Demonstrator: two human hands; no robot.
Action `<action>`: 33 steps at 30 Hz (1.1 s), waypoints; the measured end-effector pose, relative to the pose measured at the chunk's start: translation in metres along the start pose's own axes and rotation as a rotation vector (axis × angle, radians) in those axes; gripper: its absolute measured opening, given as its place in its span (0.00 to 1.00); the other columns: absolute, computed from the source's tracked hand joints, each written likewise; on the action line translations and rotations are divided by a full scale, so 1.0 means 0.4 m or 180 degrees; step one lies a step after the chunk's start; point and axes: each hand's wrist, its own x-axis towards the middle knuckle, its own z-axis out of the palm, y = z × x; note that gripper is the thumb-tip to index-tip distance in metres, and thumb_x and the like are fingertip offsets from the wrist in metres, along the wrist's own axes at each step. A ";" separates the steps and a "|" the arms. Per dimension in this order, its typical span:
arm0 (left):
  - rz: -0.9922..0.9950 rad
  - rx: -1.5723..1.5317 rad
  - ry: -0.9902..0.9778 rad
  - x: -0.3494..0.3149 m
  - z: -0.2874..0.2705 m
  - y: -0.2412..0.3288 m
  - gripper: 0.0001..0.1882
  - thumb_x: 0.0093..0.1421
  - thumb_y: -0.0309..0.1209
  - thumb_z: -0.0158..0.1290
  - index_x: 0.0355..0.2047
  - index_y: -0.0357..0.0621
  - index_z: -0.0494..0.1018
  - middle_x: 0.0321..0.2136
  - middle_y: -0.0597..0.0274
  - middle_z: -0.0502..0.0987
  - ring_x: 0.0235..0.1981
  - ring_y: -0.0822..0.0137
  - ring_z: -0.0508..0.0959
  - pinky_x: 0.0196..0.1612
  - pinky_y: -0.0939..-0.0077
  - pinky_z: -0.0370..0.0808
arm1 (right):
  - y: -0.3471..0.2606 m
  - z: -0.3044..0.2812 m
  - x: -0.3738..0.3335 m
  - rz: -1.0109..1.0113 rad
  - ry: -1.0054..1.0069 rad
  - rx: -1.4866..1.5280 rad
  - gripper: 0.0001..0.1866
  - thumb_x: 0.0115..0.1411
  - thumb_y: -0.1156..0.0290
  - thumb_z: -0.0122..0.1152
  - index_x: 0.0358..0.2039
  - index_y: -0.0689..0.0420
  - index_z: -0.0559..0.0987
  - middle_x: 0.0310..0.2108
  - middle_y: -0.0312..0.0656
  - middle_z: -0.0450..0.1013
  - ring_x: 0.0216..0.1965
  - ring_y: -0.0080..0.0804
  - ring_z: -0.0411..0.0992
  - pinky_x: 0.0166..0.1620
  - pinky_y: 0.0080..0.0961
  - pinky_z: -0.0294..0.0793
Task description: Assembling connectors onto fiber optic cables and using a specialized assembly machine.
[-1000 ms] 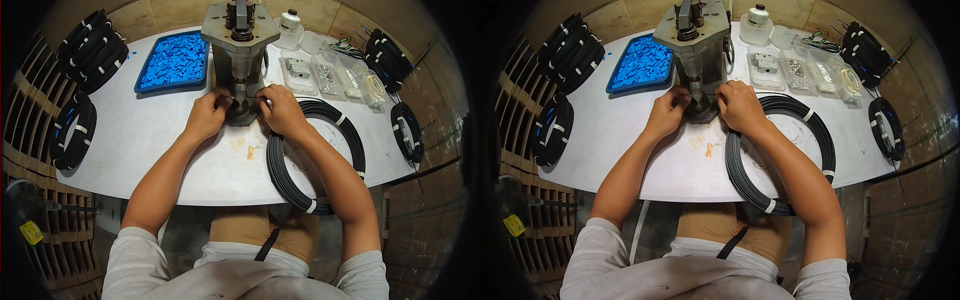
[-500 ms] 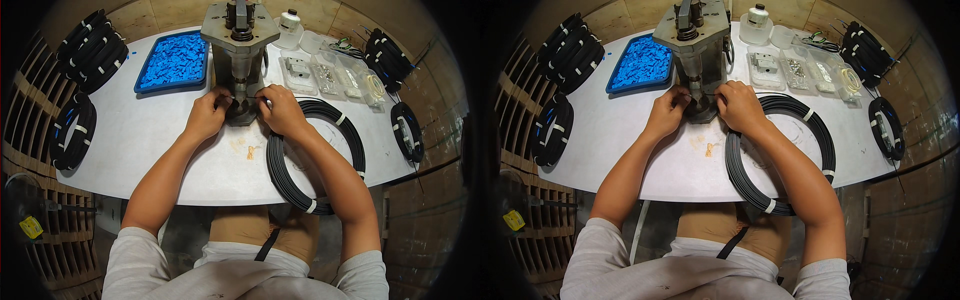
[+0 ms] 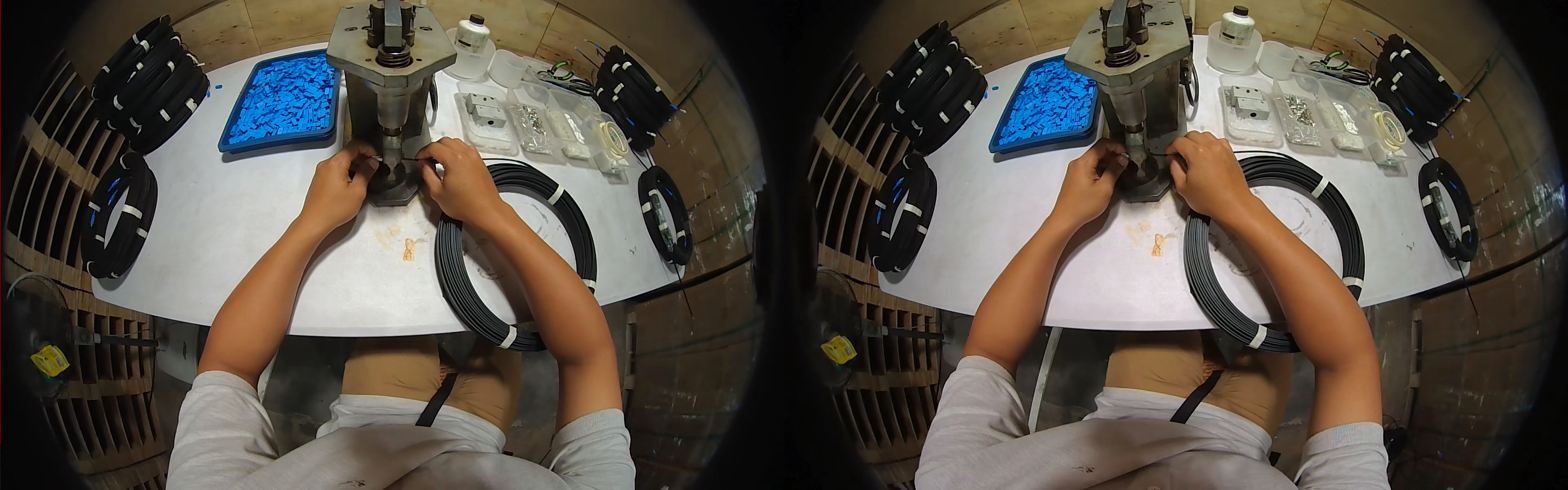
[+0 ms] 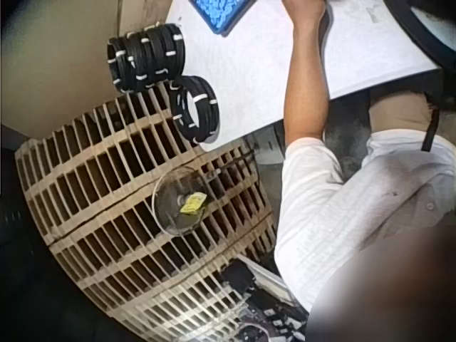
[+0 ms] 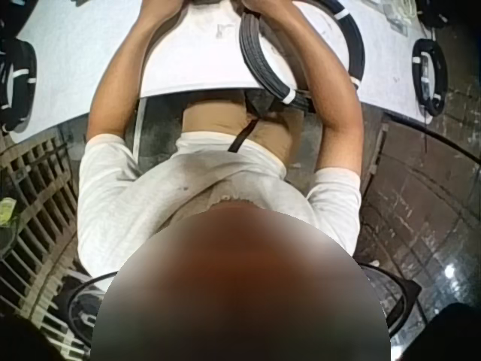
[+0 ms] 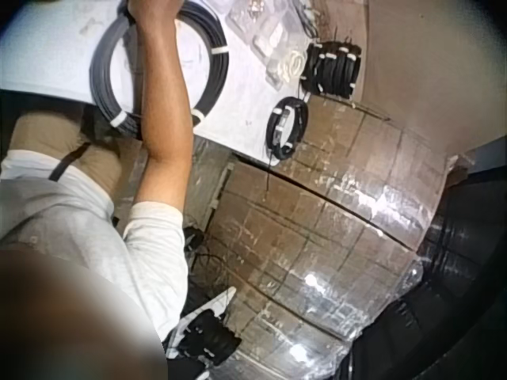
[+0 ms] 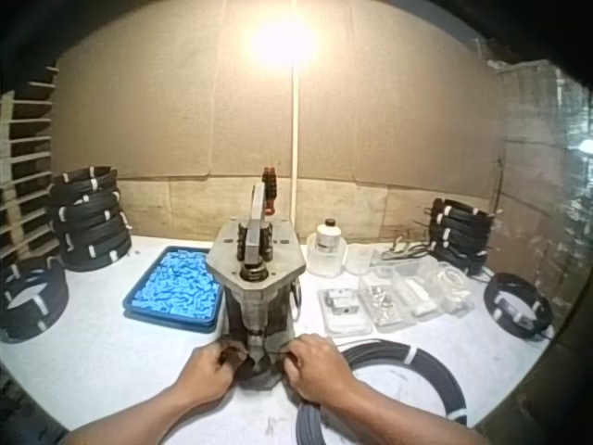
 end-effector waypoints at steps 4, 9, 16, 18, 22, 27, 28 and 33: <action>-0.0053 -0.0063 -0.0055 0.001 -0.001 0.002 0.11 0.65 0.30 0.56 0.45 0.39 0.78 0.35 0.47 0.84 0.35 0.56 0.84 0.43 0.66 0.78 | 0.001 0.000 0.000 0.0003 -0.0020 -0.0020 0.07 0.57 0.72 0.63 0.35 0.59 0.83 0.34 0.49 0.79 0.41 0.51 0.76 0.48 0.43 0.74; -0.0027 -0.0063 -0.0048 0.001 -0.002 0.002 0.11 0.65 0.30 0.56 0.45 0.38 0.78 0.34 0.49 0.84 0.36 0.57 0.84 0.44 0.67 0.79 | 0.001 0.001 0.001 -0.0020 -0.0009 -0.0133 0.07 0.57 0.72 0.63 0.35 0.59 0.84 0.34 0.49 0.79 0.41 0.51 0.76 0.47 0.43 0.75; -0.0033 -0.0119 -0.0048 0.002 0.000 -0.001 0.11 0.64 0.30 0.56 0.45 0.38 0.78 0.34 0.49 0.84 0.36 0.57 0.85 0.44 0.66 0.79 | 0.002 0.000 0.000 -0.0008 -0.0023 -0.0116 0.06 0.58 0.73 0.63 0.35 0.58 0.83 0.34 0.49 0.78 0.40 0.51 0.76 0.47 0.43 0.74; -0.0055 -0.0027 -0.0047 0.002 -0.001 0.003 0.12 0.65 0.30 0.56 0.45 0.37 0.78 0.34 0.48 0.84 0.36 0.56 0.85 0.44 0.66 0.79 | 0.003 0.000 -0.001 -0.0034 0.0002 -0.0073 0.05 0.58 0.74 0.64 0.35 0.59 0.82 0.33 0.49 0.78 0.40 0.52 0.75 0.47 0.42 0.74; -0.0083 0.0070 -0.0089 0.004 -0.002 -0.002 0.13 0.65 0.31 0.56 0.46 0.36 0.78 0.35 0.47 0.84 0.36 0.54 0.85 0.44 0.65 0.79 | 0.002 0.000 0.000 -0.0022 0.0014 -0.0052 0.05 0.58 0.74 0.64 0.35 0.59 0.82 0.33 0.49 0.78 0.41 0.52 0.75 0.48 0.42 0.73; -0.0020 0.0057 -0.0040 0.003 -0.001 -0.001 0.13 0.65 0.31 0.57 0.46 0.36 0.78 0.35 0.46 0.84 0.36 0.54 0.85 0.44 0.65 0.79 | 0.003 0.000 0.000 -0.0008 0.0007 -0.0042 0.05 0.58 0.74 0.64 0.35 0.59 0.82 0.34 0.49 0.78 0.41 0.51 0.75 0.48 0.42 0.73; -0.0060 0.0048 -0.0066 0.004 -0.001 0.000 0.12 0.65 0.31 0.56 0.45 0.37 0.78 0.35 0.46 0.84 0.36 0.54 0.85 0.44 0.65 0.79 | 0.001 -0.001 0.000 0.0024 -0.0019 -0.0041 0.06 0.58 0.74 0.64 0.36 0.59 0.82 0.34 0.49 0.78 0.41 0.52 0.75 0.48 0.42 0.74; -0.0029 0.0020 0.0008 0.001 0.000 0.001 0.12 0.65 0.31 0.57 0.45 0.37 0.78 0.35 0.46 0.84 0.36 0.55 0.85 0.43 0.66 0.79 | -0.004 -0.002 0.002 0.0087 -0.0063 -0.0040 0.06 0.58 0.74 0.64 0.36 0.59 0.83 0.35 0.50 0.79 0.41 0.52 0.76 0.49 0.42 0.74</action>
